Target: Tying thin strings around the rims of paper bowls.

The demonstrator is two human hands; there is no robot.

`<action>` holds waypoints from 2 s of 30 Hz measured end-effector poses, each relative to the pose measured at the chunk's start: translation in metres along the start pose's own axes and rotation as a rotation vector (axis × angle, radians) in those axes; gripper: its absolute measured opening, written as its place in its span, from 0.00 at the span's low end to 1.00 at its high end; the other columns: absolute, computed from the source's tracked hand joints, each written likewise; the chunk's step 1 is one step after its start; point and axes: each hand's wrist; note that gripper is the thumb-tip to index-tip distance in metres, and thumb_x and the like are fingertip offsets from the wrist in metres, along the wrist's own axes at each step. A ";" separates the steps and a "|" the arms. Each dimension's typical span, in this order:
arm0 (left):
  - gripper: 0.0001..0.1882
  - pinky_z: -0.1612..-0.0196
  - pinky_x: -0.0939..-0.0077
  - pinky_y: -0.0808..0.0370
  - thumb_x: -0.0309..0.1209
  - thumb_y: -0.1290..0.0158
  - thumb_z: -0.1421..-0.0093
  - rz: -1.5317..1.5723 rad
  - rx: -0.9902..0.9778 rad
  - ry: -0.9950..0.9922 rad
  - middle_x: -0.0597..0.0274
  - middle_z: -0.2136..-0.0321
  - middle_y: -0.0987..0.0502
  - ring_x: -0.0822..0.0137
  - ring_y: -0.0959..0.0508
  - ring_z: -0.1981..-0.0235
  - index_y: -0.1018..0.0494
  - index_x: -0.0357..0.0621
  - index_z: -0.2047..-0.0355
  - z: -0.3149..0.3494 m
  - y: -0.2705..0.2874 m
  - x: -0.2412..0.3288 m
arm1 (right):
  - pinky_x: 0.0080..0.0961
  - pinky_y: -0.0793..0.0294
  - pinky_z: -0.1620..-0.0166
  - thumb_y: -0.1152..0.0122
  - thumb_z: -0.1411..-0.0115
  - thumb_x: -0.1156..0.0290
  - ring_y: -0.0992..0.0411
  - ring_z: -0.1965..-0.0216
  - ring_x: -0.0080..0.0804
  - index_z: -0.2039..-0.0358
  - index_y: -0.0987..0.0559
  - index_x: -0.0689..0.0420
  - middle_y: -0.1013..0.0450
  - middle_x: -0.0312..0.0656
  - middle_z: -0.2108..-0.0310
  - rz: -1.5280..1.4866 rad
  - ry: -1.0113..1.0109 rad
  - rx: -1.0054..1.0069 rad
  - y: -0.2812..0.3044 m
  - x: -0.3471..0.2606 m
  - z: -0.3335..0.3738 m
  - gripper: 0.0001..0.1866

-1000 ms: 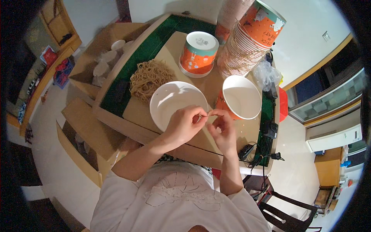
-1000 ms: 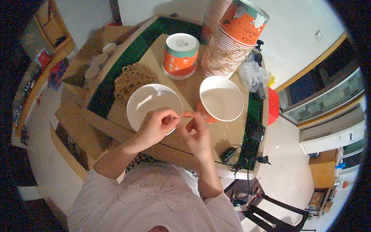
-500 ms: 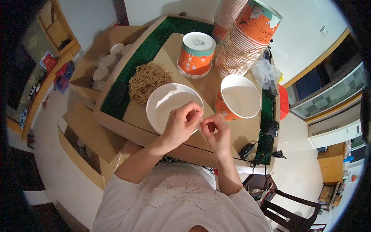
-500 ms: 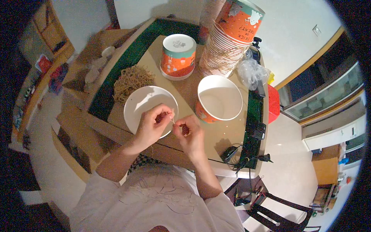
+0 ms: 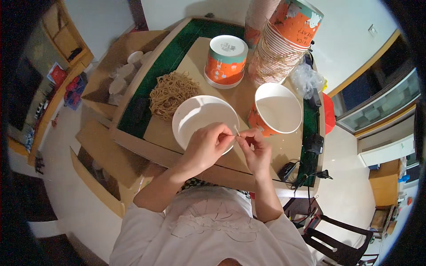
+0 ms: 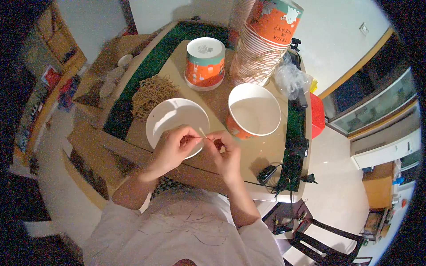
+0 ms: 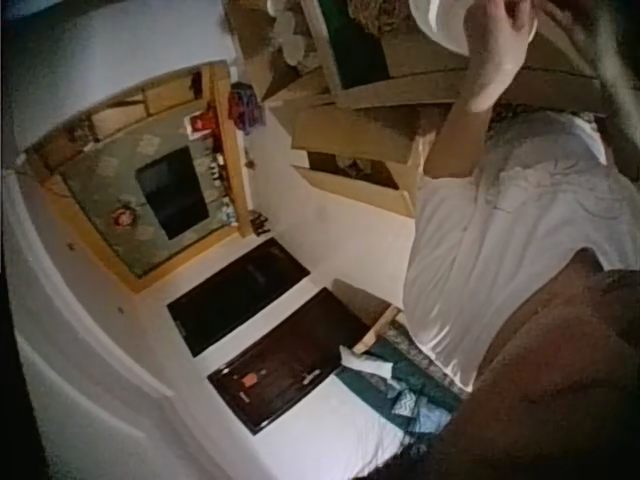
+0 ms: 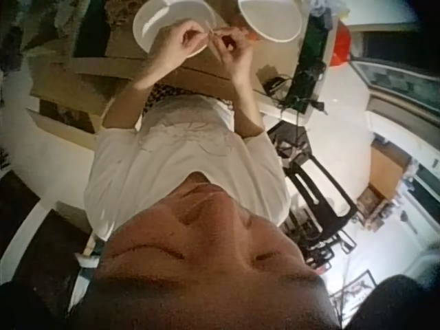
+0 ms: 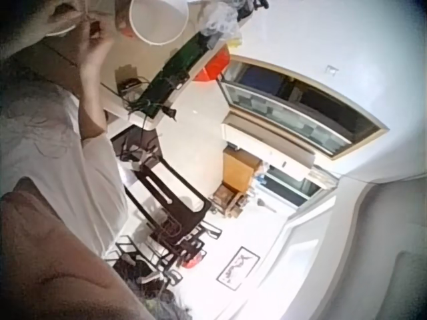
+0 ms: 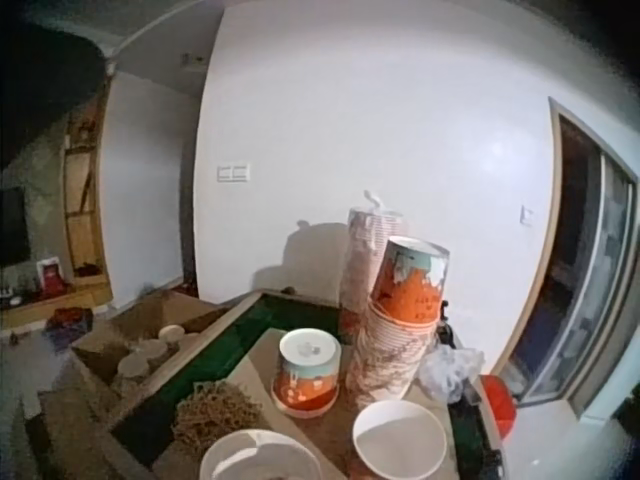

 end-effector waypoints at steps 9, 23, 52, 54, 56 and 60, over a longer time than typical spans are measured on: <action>0.05 0.72 0.86 0.34 0.27 0.49 0.40 0.343 -0.222 0.167 0.70 0.77 0.28 0.82 0.32 0.76 0.29 0.38 0.70 0.001 0.009 0.009 | 0.21 0.30 0.68 0.38 0.53 0.84 0.29 0.69 0.30 0.68 0.22 0.60 0.29 0.41 0.69 0.269 0.157 -0.100 0.012 -0.001 0.006 0.10; 0.03 0.70 0.83 0.33 0.24 0.58 0.36 0.460 0.118 0.190 0.63 0.71 0.28 0.77 0.31 0.75 0.36 0.37 0.65 -0.006 -0.007 -0.017 | 0.30 0.26 0.60 0.40 0.51 0.82 0.27 0.61 0.41 0.66 0.24 0.59 0.28 0.45 0.59 0.417 0.386 -0.279 0.017 -0.006 -0.014 0.10; 0.05 0.72 0.85 0.33 0.26 0.46 0.43 0.093 -0.152 0.056 0.69 0.78 0.28 0.81 0.30 0.75 0.29 0.36 0.70 -0.007 0.048 -0.013 | 0.30 0.28 0.60 0.39 0.54 0.83 0.28 0.62 0.43 0.66 0.25 0.60 0.29 0.45 0.64 0.435 0.287 -0.327 0.032 -0.009 -0.009 0.13; 0.05 0.73 0.82 0.32 0.26 0.44 0.44 0.037 -0.219 0.109 0.66 0.77 0.26 0.77 0.27 0.76 0.28 0.36 0.72 -0.007 0.069 -0.012 | 0.27 0.29 0.62 0.43 0.55 0.89 0.29 0.63 0.38 0.69 0.25 0.61 0.30 0.43 0.65 0.461 0.227 -0.426 0.043 -0.018 -0.011 0.12; 0.05 0.73 0.78 0.31 0.25 0.43 0.47 -0.248 -0.283 -0.070 0.61 0.77 0.26 0.70 0.26 0.76 0.27 0.36 0.73 -0.007 0.089 -0.005 | 0.27 0.29 0.63 0.44 0.56 0.90 0.29 0.63 0.38 0.70 0.26 0.60 0.30 0.43 0.64 0.459 0.287 -0.473 0.054 -0.018 -0.015 0.13; 0.04 0.71 0.74 0.30 0.24 0.43 0.49 -0.298 -0.295 -0.050 0.57 0.76 0.27 0.63 0.25 0.75 0.26 0.37 0.73 -0.009 0.109 -0.008 | 0.29 0.29 0.65 0.44 0.58 0.90 0.28 0.62 0.39 0.74 0.28 0.60 0.29 0.43 0.64 0.443 0.323 -0.553 0.060 -0.023 -0.028 0.12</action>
Point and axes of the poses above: each hand's wrist, its own z-axis away from the middle knuckle, its own y-axis out of the back of the hand, x = y × z
